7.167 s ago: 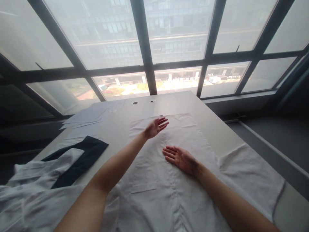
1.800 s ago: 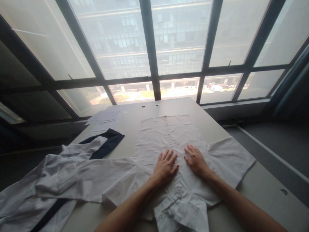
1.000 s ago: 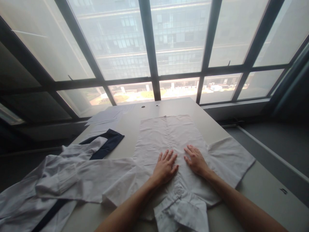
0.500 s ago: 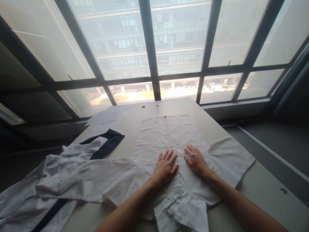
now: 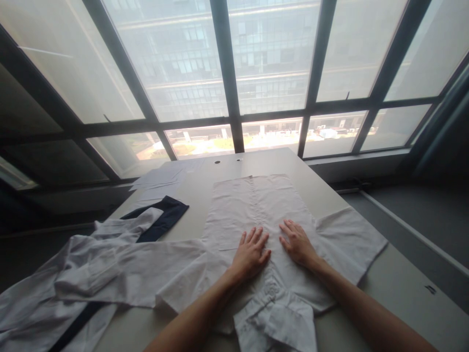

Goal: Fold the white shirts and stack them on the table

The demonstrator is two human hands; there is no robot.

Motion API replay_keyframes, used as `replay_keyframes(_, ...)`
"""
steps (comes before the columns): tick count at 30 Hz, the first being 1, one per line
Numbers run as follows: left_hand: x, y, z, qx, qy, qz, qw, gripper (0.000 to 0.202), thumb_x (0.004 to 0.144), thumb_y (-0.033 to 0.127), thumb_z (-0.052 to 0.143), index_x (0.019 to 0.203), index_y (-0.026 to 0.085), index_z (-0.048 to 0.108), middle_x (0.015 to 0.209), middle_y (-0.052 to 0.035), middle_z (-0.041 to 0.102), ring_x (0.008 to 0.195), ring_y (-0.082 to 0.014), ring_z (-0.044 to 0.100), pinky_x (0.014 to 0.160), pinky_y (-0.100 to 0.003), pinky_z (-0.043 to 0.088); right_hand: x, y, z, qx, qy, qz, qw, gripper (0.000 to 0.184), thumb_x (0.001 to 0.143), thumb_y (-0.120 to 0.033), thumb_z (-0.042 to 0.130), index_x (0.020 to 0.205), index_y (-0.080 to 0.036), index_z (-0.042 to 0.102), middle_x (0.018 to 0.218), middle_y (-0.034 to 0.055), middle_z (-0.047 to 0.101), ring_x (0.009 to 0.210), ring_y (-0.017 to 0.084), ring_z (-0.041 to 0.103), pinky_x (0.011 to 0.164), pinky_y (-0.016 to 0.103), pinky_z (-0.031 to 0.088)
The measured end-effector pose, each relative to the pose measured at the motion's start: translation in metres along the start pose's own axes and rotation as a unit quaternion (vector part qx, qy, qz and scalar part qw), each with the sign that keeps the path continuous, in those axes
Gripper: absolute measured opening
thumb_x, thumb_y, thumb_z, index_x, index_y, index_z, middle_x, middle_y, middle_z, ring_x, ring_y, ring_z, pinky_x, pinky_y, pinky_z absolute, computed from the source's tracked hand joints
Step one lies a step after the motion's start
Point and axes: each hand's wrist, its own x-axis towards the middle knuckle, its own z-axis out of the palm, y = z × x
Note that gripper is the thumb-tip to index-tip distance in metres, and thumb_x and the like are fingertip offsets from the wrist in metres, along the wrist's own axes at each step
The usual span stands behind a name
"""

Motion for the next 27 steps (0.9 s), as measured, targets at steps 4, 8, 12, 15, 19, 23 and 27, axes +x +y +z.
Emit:
replay_keyframes(4,0.0002,0.0000,0.0004,0.000,0.005,0.003,1.000,0.057,0.101,0.050,0.044,0.154,0.029,0.042,0.165,-0.0050,0.031,0.154,-0.0287,0.021,0.124,-0.056,0.017,-0.0001,-0.0007,-0.0009,0.001,0.000,0.001,1.000,0.047,0.096,-0.030,0.049,0.141,-0.016,0.057,0.153,0.0154,0.049,0.145,0.029,0.039,0.119,0.048,0.030)
replay_keyframes(8,0.0003,-0.0002,0.0004,0.000,0.001,0.002,1.000,0.057,0.101,0.050,0.044,0.153,0.029,0.042,0.165,-0.0051,0.031,0.154,-0.0289,0.021,0.124,-0.056,0.017,-0.0002,-0.0010,-0.0014,0.002,0.005,-0.001,1.000,0.047,0.096,-0.030,0.049,0.140,-0.015,0.058,0.152,0.0155,0.050,0.144,0.029,0.039,0.119,0.048,0.030)
replay_keyframes(12,-0.0001,-0.0003,0.0001,0.003,0.001,0.003,1.000,0.056,0.101,0.051,0.043,0.153,0.030,0.041,0.165,-0.0045,0.030,0.154,-0.0285,0.021,0.124,-0.056,0.017,-0.0001,-0.0007,-0.0008,0.002,0.004,-0.001,1.000,0.047,0.096,-0.030,0.049,0.140,-0.016,0.058,0.152,0.0155,0.050,0.145,0.029,0.039,0.119,0.049,0.030)
replay_keyframes(15,-0.0001,-0.0003,0.0004,0.002,0.001,0.003,1.000,0.056,0.101,0.051,0.043,0.153,0.030,0.042,0.165,-0.0043,0.031,0.154,-0.0285,0.021,0.124,-0.055,0.017,0.0000,0.0000,0.0000,-0.001,0.002,0.000,1.000,0.047,0.096,-0.030,0.049,0.141,-0.016,0.057,0.153,0.0152,0.050,0.145,0.029,0.039,0.120,0.048,0.030)
replay_keyframes(19,0.0003,-0.0004,0.0012,-0.001,0.001,0.001,1.000,0.056,0.101,0.051,0.043,0.153,0.029,0.042,0.165,-0.0042,0.031,0.154,-0.0286,0.021,0.124,-0.056,0.017,-0.0001,0.0002,0.0002,0.001,0.002,0.001,1.000,0.047,0.096,-0.030,0.049,0.141,-0.016,0.058,0.153,0.0154,0.050,0.145,0.029,0.039,0.119,0.048,0.030)
replay_keyframes(23,0.0003,-0.0001,0.0012,-0.001,-0.001,0.000,1.000,0.056,0.101,0.050,0.043,0.153,0.029,0.041,0.165,-0.0045,0.031,0.154,-0.0286,0.021,0.124,-0.056,0.017,-0.0002,-0.0008,-0.0009,0.002,0.001,0.003,1.000,0.047,0.096,-0.030,0.049,0.141,-0.016,0.058,0.153,0.0151,0.049,0.145,0.029,0.039,0.120,0.048,0.030)
replay_keyframes(27,-0.0003,0.0001,0.0002,-0.001,0.001,0.002,1.000,0.057,0.101,0.051,0.043,0.153,0.029,0.041,0.166,-0.0050,0.030,0.154,-0.0286,0.020,0.124,-0.056,0.016,-0.0002,-0.0019,-0.0023,-0.002,-0.005,0.004,1.000,0.048,0.097,-0.030,0.048,0.141,-0.016,0.057,0.154,0.0152,0.048,0.145,0.030,0.039,0.120,0.048,0.030)
